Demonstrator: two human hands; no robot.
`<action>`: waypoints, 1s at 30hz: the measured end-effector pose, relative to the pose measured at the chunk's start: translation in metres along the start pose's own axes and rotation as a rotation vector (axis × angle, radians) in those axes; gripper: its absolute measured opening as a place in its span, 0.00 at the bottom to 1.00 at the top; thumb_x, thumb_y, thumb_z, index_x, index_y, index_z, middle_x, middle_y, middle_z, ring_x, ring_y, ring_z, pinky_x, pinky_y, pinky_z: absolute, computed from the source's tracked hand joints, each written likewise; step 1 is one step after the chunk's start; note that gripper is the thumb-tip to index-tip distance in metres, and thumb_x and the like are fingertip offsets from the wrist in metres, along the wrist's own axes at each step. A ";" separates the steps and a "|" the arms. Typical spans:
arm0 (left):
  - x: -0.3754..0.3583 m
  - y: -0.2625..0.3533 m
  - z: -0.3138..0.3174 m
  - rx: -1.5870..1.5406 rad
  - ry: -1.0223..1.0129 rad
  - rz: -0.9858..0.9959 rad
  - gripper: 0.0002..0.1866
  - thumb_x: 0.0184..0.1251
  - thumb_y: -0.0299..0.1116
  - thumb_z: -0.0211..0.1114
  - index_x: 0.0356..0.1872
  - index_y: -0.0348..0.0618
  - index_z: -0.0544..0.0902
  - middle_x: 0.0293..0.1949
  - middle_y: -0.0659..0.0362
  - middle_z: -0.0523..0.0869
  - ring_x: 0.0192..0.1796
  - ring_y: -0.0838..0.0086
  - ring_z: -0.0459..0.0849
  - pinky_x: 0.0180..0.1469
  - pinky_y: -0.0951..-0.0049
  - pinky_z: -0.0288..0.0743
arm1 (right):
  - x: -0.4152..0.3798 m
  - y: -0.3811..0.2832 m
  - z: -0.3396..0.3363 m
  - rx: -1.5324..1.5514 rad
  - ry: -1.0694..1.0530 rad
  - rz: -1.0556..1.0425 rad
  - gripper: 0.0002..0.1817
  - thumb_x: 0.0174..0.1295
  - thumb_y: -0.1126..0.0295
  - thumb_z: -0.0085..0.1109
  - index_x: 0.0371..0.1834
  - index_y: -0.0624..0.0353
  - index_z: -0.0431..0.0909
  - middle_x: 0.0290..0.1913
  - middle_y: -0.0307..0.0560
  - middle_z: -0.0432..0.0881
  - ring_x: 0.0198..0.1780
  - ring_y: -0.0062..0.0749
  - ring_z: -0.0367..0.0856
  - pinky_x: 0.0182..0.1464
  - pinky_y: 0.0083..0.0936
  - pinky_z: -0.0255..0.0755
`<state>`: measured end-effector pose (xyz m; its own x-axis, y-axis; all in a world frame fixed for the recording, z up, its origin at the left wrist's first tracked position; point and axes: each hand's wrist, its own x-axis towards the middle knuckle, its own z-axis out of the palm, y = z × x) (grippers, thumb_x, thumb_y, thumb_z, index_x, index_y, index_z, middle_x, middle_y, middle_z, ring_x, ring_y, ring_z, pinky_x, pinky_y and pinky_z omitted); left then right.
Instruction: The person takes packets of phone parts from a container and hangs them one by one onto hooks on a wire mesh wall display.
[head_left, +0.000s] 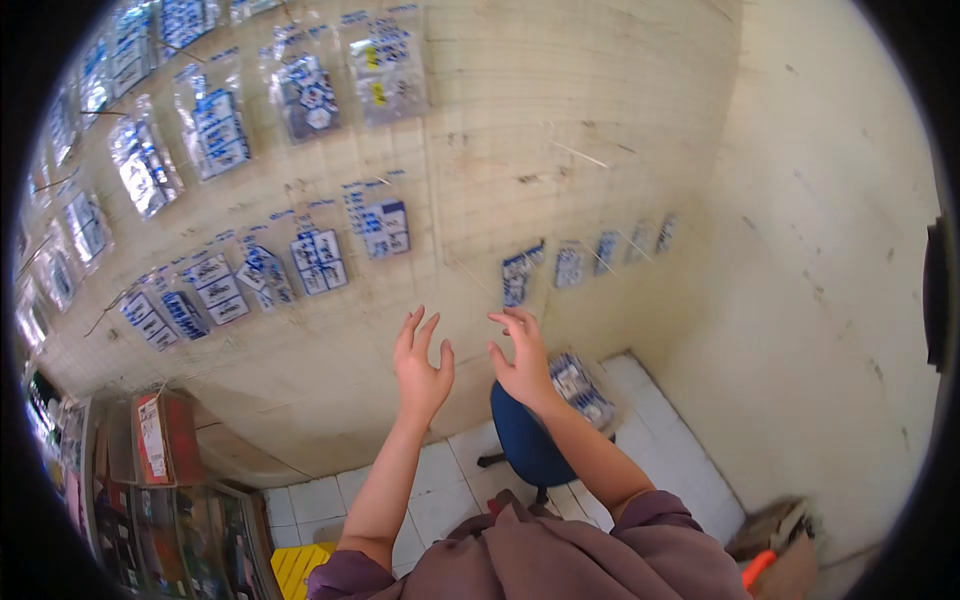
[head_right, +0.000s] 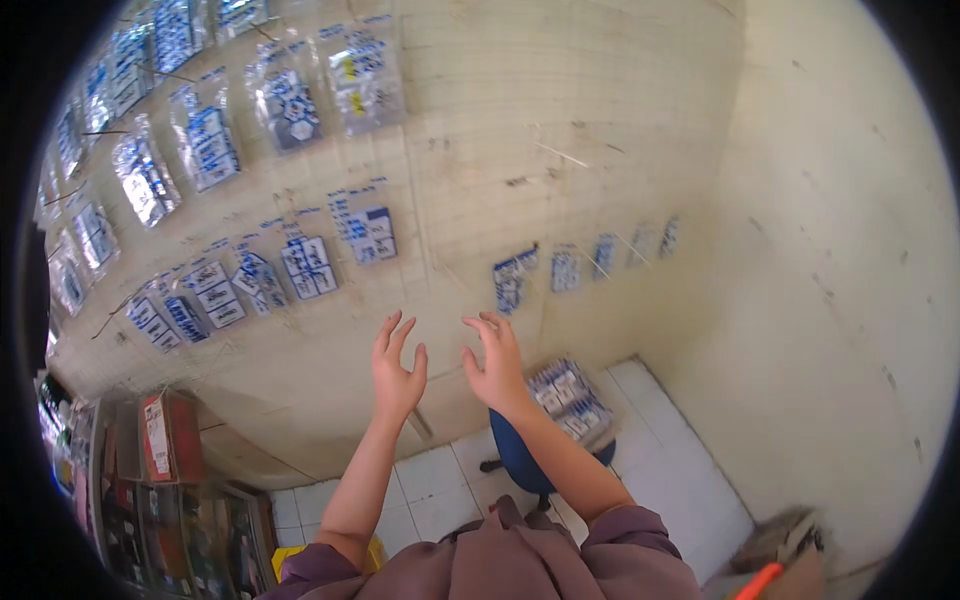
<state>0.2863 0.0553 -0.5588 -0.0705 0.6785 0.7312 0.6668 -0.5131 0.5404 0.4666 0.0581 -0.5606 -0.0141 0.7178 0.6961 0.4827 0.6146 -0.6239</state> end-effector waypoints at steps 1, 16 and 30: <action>-0.013 0.002 0.007 -0.030 -0.019 -0.007 0.23 0.61 0.28 0.66 0.60 0.41 0.81 0.68 0.47 0.75 0.73 0.46 0.68 0.70 0.50 0.64 | -0.017 0.004 -0.006 0.004 0.011 0.041 0.25 0.58 0.76 0.64 0.61 0.55 0.76 0.60 0.61 0.73 0.58 0.57 0.76 0.59 0.41 0.71; -0.101 0.027 0.129 -0.226 -0.331 -0.101 0.21 0.60 0.26 0.66 0.56 0.36 0.81 0.59 0.43 0.80 0.60 0.46 0.79 0.64 0.55 0.72 | -0.133 0.116 -0.128 -0.203 0.094 0.455 0.23 0.58 0.76 0.63 0.58 0.56 0.77 0.56 0.56 0.75 0.52 0.49 0.79 0.56 0.38 0.74; -0.149 -0.030 0.332 -0.005 -0.856 -0.236 0.34 0.54 0.28 0.71 0.64 0.34 0.73 0.63 0.40 0.74 0.66 0.44 0.73 0.67 0.55 0.71 | -0.159 0.338 -0.126 -0.446 -0.440 0.609 0.27 0.53 0.71 0.67 0.60 0.52 0.76 0.54 0.57 0.77 0.55 0.55 0.79 0.57 0.45 0.75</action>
<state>0.5228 0.1439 -0.8225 0.3749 0.9262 0.0394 0.7016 -0.3113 0.6409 0.7420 0.1104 -0.8371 0.0657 0.9974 0.0293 0.8128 -0.0364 -0.5814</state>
